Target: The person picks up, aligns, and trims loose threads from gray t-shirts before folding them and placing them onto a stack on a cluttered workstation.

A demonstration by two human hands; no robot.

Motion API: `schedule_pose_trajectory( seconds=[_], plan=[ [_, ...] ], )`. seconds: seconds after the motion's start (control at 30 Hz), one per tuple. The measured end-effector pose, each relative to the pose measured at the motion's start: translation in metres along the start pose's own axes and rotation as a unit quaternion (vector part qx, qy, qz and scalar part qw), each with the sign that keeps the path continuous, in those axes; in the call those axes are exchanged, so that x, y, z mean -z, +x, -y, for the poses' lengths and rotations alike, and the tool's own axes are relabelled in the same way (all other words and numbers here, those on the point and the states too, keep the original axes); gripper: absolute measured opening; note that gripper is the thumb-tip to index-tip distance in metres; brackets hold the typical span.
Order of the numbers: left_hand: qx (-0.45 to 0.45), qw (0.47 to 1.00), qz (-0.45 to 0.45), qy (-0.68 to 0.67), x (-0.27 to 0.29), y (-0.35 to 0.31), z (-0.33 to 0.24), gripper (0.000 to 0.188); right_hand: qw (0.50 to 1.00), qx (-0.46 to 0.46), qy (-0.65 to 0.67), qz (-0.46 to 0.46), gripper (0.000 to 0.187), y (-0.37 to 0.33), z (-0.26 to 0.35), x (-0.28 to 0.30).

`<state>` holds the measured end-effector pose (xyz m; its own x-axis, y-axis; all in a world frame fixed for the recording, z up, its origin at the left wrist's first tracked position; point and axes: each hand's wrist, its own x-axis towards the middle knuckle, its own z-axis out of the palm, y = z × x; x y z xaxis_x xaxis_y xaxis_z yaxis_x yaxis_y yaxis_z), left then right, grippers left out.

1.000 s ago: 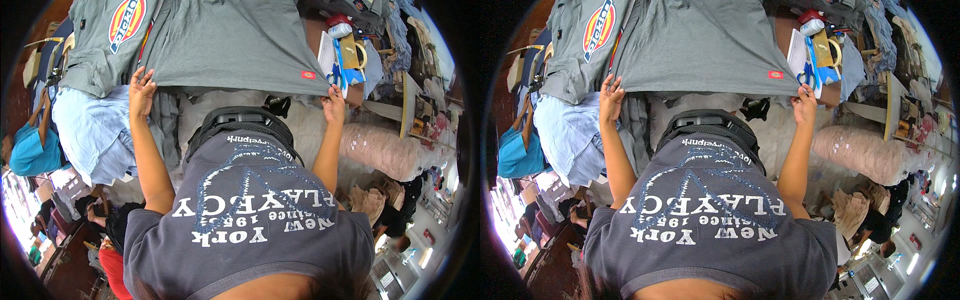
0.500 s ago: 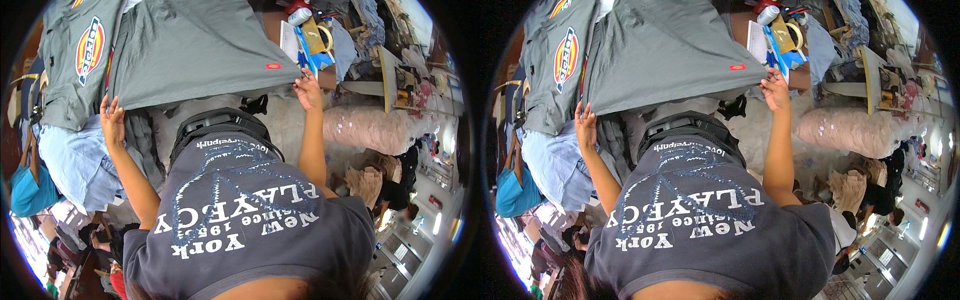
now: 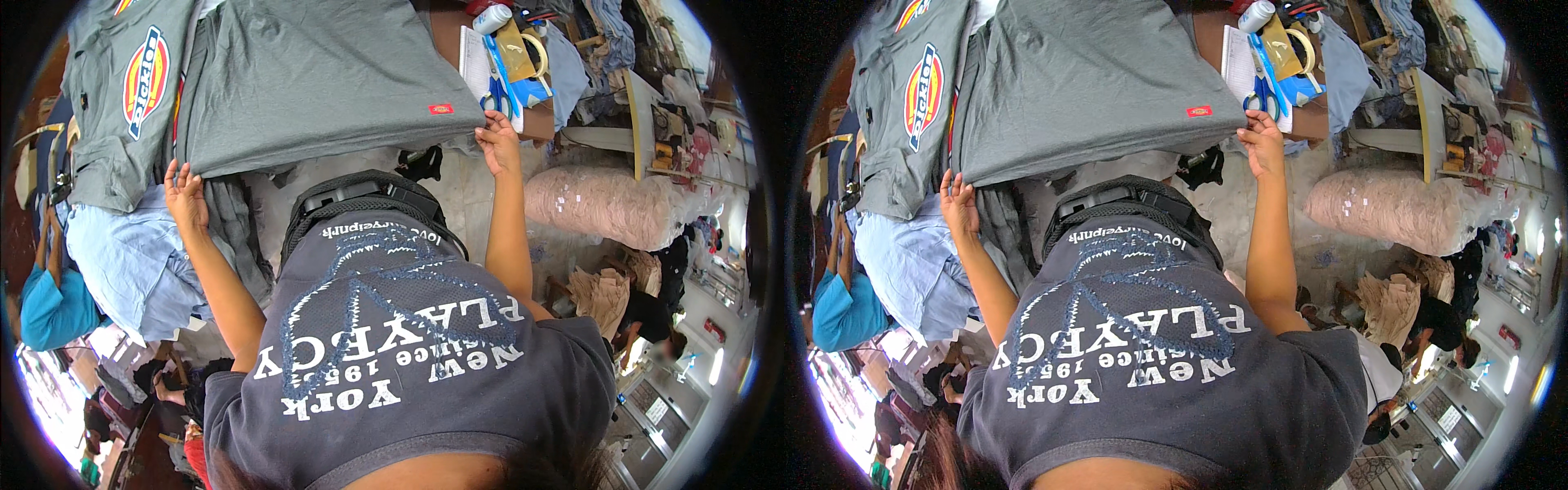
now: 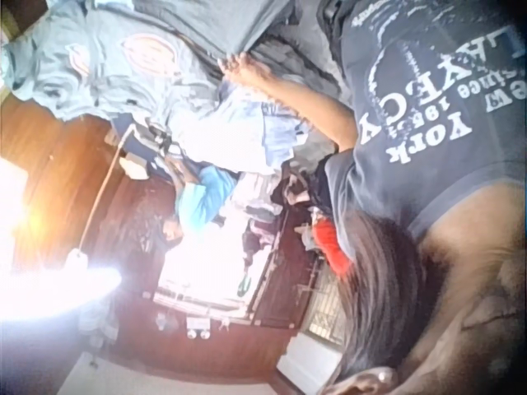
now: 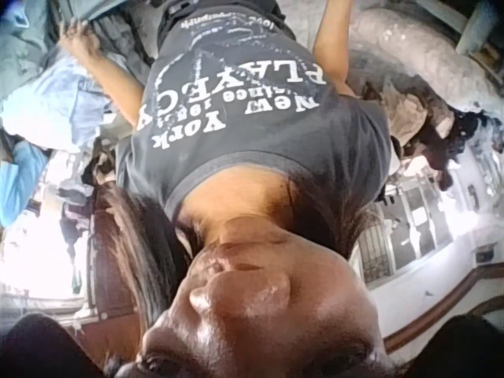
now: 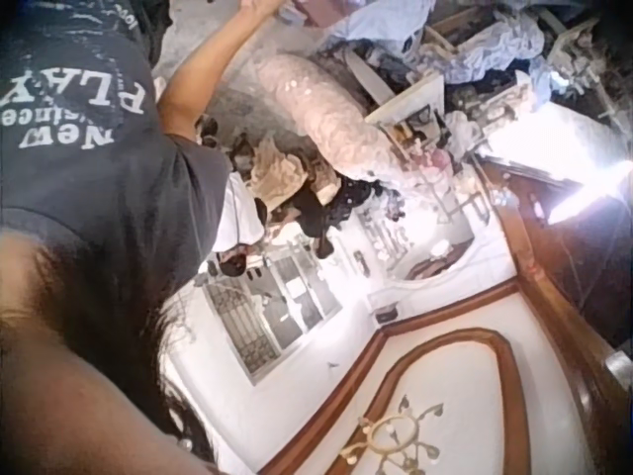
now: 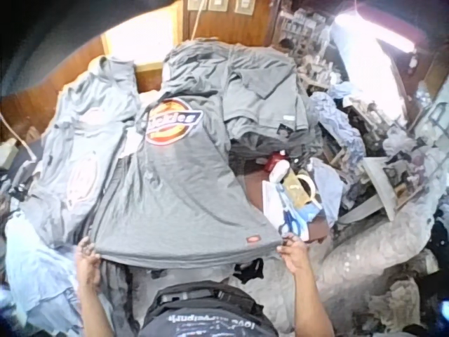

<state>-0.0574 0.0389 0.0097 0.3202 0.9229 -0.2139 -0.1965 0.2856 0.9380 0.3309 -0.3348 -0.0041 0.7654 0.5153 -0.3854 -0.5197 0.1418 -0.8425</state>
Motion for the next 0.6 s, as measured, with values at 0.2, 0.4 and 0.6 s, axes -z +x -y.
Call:
schedule_pose_trajectory(
  seconds=[0.2,0.4,0.6],
  plan=[
    [0.008,1.0,-0.019,0.008,-0.011,-0.005,-0.004,0.056,1.0,0.001,-0.009,-0.021,0.039,-0.002,-0.001,-0.003],
    [0.007,1.0,-0.006,0.009,-0.008,-0.004,-0.003,0.055,1.0,-0.003,-0.02,-0.008,0.04,-0.004,-0.001,-0.002],
    [0.02,1.0,0.009,0.022,0.0,0.001,0.0,0.055,1.0,-0.009,-0.007,0.003,0.04,-0.009,0.0,0.003]
  ],
)
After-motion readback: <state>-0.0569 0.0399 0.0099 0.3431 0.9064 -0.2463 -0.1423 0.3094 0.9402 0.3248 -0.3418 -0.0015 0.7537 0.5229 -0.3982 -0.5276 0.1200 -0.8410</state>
